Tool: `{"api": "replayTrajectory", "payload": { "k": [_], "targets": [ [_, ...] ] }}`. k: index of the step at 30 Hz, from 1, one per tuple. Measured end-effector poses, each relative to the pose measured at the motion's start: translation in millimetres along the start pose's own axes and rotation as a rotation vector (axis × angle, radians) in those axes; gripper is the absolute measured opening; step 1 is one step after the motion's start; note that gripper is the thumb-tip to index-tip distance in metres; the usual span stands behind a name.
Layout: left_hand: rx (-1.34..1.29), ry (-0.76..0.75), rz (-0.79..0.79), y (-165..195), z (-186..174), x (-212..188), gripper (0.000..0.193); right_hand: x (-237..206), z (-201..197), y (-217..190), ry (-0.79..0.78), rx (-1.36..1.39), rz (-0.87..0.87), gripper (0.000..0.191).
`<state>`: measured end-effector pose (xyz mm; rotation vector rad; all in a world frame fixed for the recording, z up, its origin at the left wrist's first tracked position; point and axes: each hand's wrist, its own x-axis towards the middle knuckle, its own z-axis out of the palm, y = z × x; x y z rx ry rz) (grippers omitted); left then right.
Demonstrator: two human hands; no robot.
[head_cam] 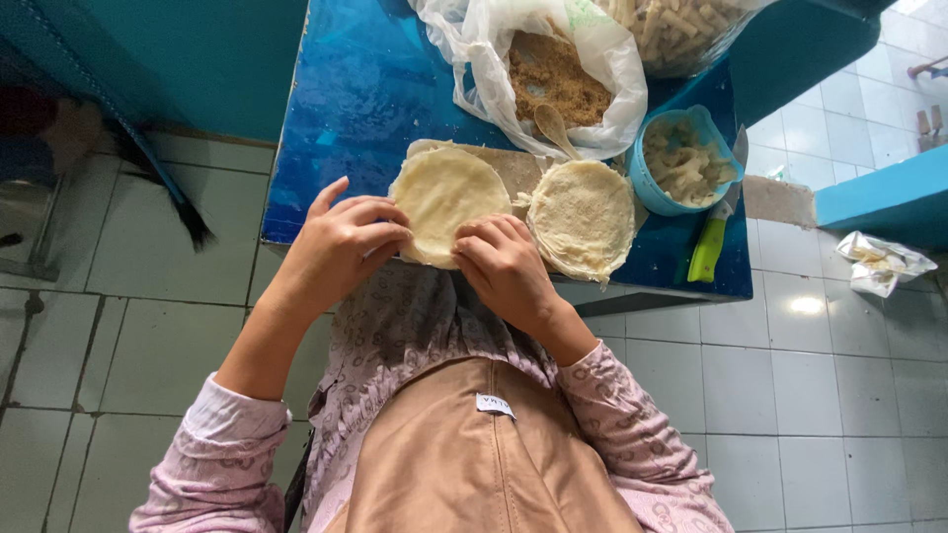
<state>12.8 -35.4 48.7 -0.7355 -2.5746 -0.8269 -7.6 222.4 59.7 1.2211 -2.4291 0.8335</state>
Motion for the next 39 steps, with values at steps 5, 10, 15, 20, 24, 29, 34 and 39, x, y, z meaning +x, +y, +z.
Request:
{"api": "replayTrajectory", "payload": {
  "k": [5, 10, 15, 20, 24, 29, 34, 39],
  "targets": [
    [-0.037, -0.029, -0.037, 1.6, -2.6, -1.0, 0.011, -6.0, 4.1, -1.7, 0.024, -0.009, 0.0, 0.008],
    [0.02, -0.002, 0.034, 11.5, -12.6, 2.7, 0.013, -26.1, -0.1, 11.8, 0.142, -0.037, 0.079, 0.006],
    [-0.013, 0.117, 0.094, 28.3, -15.5, 11.6, 0.018, -46.6, -43.6, 45.7, 0.145, -0.152, 0.377, 0.015],
    [-0.272, 0.152, 0.058, 63.0, 23.1, 40.4, 0.019, -45.8, -53.1, 61.9, 0.063, -0.077, 0.471, 0.009],
    [-0.338, 0.124, 0.064, 95.8, 62.8, 49.3, 0.016, -52.2, -56.1, 56.1, 0.081, -0.029, 0.389, 0.016],
    [-0.238, 0.088, 0.049, 101.8, 92.3, 54.1, 0.018, -62.2, -54.3, 50.4, 0.123, -0.102, 0.259, 0.011],
    [-0.052, 0.038, 0.115, 103.5, 109.3, 53.2, 0.027, -58.1, -43.1, 58.9, 0.256, 0.13, 0.53, 0.008],
    [-0.046, 0.014, 0.087, 99.1, 115.5, 44.5, 0.03, -56.4, -53.9, 60.8, 0.093, 0.117, 0.362, 0.012]
  ]
}}
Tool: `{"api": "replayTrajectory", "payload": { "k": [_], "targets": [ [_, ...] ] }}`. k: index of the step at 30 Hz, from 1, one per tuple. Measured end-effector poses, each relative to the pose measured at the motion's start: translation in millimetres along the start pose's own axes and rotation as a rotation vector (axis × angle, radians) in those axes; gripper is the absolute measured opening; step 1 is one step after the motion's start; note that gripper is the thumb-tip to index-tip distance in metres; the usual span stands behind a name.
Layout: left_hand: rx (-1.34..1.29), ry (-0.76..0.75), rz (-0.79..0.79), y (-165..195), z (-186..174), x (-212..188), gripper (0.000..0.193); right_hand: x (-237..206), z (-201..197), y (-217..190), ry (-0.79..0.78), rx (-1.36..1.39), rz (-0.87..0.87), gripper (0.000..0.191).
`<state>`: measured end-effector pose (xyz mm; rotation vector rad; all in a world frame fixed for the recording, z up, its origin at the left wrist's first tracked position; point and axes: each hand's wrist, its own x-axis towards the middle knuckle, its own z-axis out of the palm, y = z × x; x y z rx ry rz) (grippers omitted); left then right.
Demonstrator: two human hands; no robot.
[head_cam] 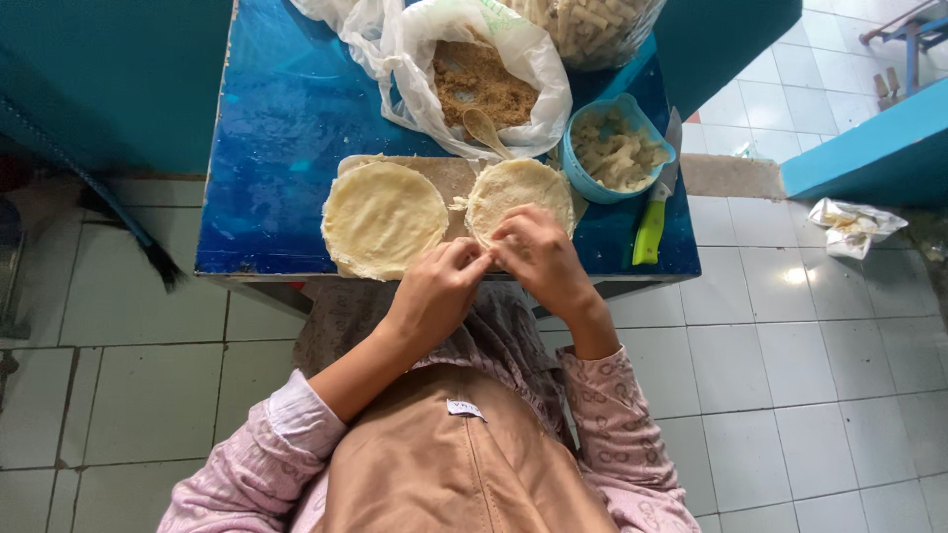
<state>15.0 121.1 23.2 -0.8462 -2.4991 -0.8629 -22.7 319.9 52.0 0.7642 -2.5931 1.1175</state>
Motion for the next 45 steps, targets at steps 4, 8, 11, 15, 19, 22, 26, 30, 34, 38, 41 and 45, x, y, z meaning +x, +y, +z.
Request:
{"api": "replayTrajectory", "payload": {
  "k": [4, 8, 11, 15, 19, 22, 26, 30, 34, 38, 41, 45],
  "targets": [
    [0.102, 0.049, 0.037, 2.2, 5.8, -13.3, 0.041, -1.1, -3.9, -6.9, -0.068, -0.07, -0.01, 0.013],
    [0.137, 0.026, 0.044, 1.3, 9.4, -17.4, 0.042, -1.4, 1.2, -4.3, 0.012, -0.193, -0.127, 0.011],
    [0.126, 0.029, 0.051, 2.1, 9.2, -16.7, 0.044, -2.3, 7.4, 7.5, 0.096, -0.05, -0.003, 0.007],
    [0.165, 0.0, 0.087, 3.6, 7.3, -12.0, 0.046, 1.7, 12.6, 32.8, 0.199, 0.319, 0.353, 0.007],
    [0.166, -0.052, 0.035, 5.1, 10.9, -3.3, 0.04, 10.1, 15.2, 46.7, 0.301, 0.454, 0.356, 0.007],
    [0.171, -0.019, 0.029, 6.1, 14.4, -3.5, 0.039, 12.8, 9.9, 46.5, 0.322, 0.637, 0.4, 0.008],
    [0.204, -0.013, 0.056, 3.6, 17.4, -7.0, 0.044, 10.9, 0.2, 29.3, 0.145, 0.456, 0.425, 0.011],
    [0.211, 0.008, 0.049, 1.2, 18.1, -10.8, 0.049, 0.6, -6.1, 5.5, -0.068, 0.204, 0.249, 0.021],
    [0.193, -0.021, 0.037, 2.5, 17.6, -15.3, 0.052, 1.3, -14.5, -6.0, -0.13, -0.005, 0.081, 0.027],
    [0.184, -0.008, 0.02, 4.4, 17.0, -17.4, 0.054, 3.1, -14.9, -6.0, -0.116, -0.119, -0.071, 0.023],
    [0.193, -0.012, 0.026, 5.6, 15.9, -18.8, 0.055, 0.7, -9.7, 0.7, -0.047, -0.121, -0.049, 0.015],
    [0.229, -0.004, 0.08, 5.1, 14.3, -18.1, 0.051, 2.4, -1.1, 18.0, 0.096, 0.229, 0.3, 0.009]
  ]
}}
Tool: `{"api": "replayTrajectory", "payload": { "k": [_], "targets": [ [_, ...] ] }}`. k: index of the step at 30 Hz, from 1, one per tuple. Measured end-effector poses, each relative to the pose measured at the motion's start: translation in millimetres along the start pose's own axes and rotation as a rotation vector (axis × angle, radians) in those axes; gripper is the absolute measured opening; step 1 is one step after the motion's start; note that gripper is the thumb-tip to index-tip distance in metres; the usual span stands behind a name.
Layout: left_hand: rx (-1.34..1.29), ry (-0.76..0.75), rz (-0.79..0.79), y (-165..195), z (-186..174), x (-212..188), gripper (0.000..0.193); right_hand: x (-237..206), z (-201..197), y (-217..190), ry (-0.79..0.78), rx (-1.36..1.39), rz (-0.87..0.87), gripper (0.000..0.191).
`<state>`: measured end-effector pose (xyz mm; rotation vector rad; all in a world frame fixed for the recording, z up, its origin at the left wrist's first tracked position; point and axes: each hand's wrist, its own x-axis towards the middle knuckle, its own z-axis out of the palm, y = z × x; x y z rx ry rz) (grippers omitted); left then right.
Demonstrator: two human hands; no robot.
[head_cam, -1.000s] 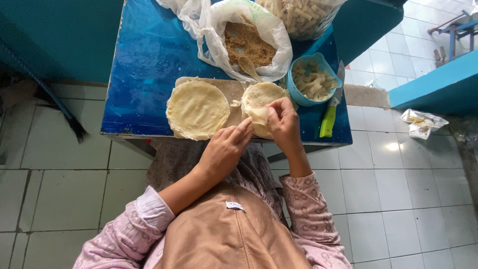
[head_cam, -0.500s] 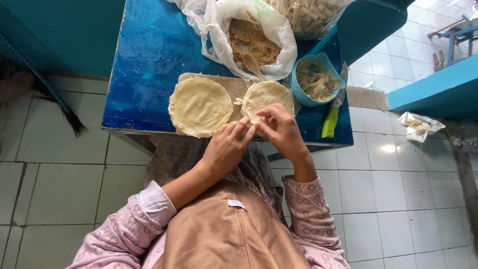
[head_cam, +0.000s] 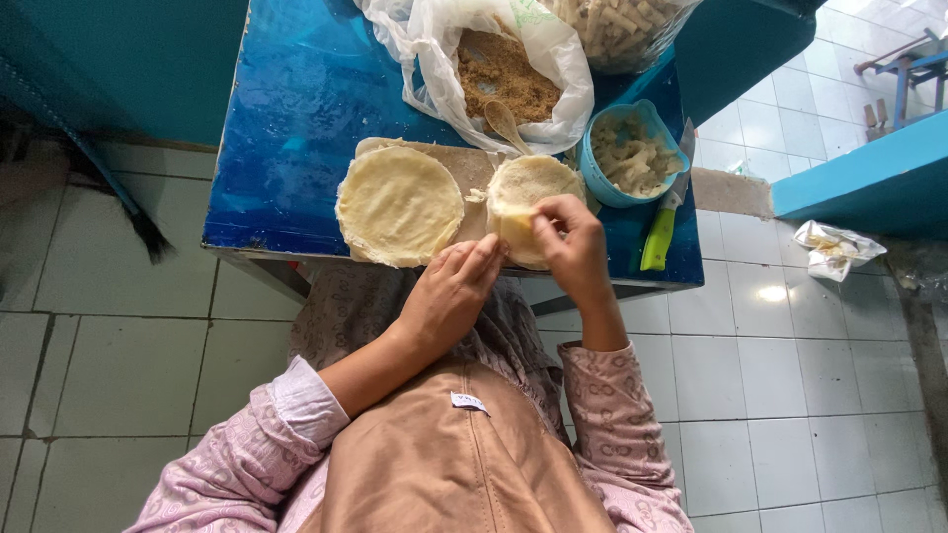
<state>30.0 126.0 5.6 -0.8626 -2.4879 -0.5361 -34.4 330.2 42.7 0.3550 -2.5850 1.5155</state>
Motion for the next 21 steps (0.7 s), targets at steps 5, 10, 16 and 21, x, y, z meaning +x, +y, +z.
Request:
{"api": "replayTrajectory", "payload": {
  "k": [5, 10, 16, 21],
  "targets": [
    [0.055, -0.023, 0.025, -0.8, 6.5, 13.9, 0.043, 13.0, -5.9, 17.9, 0.125, 0.463, 0.222, 0.008],
    [0.127, -0.05, -0.022, 5.6, 10.8, 18.6, 0.037, 33.6, -28.9, 27.4, 0.239, 0.763, 0.378, 0.006],
    [0.196, -0.042, 0.0, 7.0, 4.3, 16.5, 0.043, 62.2, -66.1, 20.7, 0.359, 0.877, 0.354, 0.013],
    [0.186, -0.059, 0.012, 6.5, -0.6, 20.1, 0.044, 77.0, -97.6, -23.6, 0.636, 0.785, 0.272, 0.023]
  ]
}}
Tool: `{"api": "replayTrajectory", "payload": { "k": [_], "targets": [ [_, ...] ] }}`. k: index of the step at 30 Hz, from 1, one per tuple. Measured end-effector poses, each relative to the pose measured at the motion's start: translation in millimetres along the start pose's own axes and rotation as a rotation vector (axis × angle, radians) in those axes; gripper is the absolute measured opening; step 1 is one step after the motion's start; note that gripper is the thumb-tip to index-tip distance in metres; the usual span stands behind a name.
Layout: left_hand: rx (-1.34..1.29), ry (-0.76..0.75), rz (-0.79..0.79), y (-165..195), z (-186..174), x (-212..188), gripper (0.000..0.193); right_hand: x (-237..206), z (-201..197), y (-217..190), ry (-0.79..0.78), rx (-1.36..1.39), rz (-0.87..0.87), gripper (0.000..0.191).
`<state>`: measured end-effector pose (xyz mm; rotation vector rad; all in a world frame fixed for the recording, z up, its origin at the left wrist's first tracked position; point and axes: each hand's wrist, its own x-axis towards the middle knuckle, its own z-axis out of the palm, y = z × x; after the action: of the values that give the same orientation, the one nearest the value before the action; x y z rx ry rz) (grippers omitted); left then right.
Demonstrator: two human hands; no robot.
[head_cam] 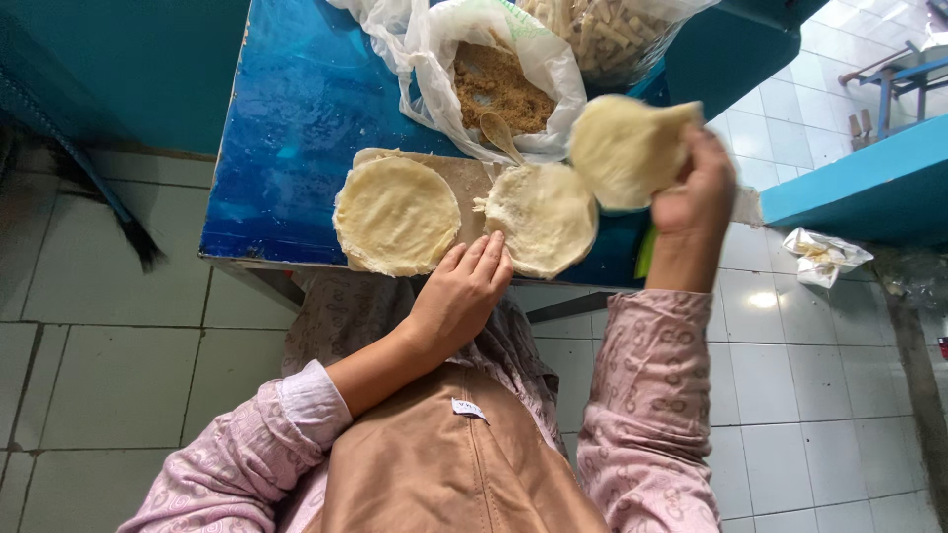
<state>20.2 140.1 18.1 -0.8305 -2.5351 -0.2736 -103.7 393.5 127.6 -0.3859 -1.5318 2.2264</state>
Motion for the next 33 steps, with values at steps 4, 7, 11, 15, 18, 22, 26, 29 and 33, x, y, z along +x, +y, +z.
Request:
{"api": "replayTrajectory", "payload": {
  "k": [4, 7, 11, 15, 18, 22, 26, 29, 33],
  "targets": [
    [-0.358, -0.063, -0.138, -6.5, 0.4, 8.5, 0.034, -20.2, 8.7, -31.3, -0.187, -0.055, -0.164, 0.021],
    [-0.989, 0.005, -0.397, -15.2, 3.2, 16.8, 0.045, -40.4, 12.2, -17.1, -0.357, 0.001, -0.033, 0.014],
    [-2.363, -0.172, -0.837, -23.6, 9.8, 27.2, 0.052, -59.2, -1.2, 25.2, -0.457, 0.034, 0.108, 0.014],
    [-2.534, -0.141, -0.833, -27.4, 11.0, 21.4, 0.054, -58.1, -1.6, 70.3, -0.37, -0.255, -0.011, 0.013],
    [-2.46, -0.167, -0.919, -24.7, 13.4, 21.8, 0.055, -73.5, -7.5, 78.7, -0.316, -0.908, -0.533, 0.026],
    [-2.446, -0.26, -0.926, -22.3, 16.5, 23.6, 0.063, -114.2, -3.9, 71.3, -0.526, -0.906, -0.829, 0.019],
    [-2.395, -0.227, -0.915, -23.6, 18.1, 15.3, 0.067, -143.6, 8.2, 65.4, -0.802, -0.889, -0.753, 0.027],
    [-2.249, -0.194, -1.017, -22.8, 24.3, 10.0, 0.062, -143.6, 10.5, 69.1, -0.788, -0.847, -0.599, 0.014],
    [-2.235, 0.046, -0.825, -5.7, 36.1, 11.5, 0.04, -131.2, -6.9, 72.4, -0.758, -0.582, -0.227, 0.007]
  ]
}}
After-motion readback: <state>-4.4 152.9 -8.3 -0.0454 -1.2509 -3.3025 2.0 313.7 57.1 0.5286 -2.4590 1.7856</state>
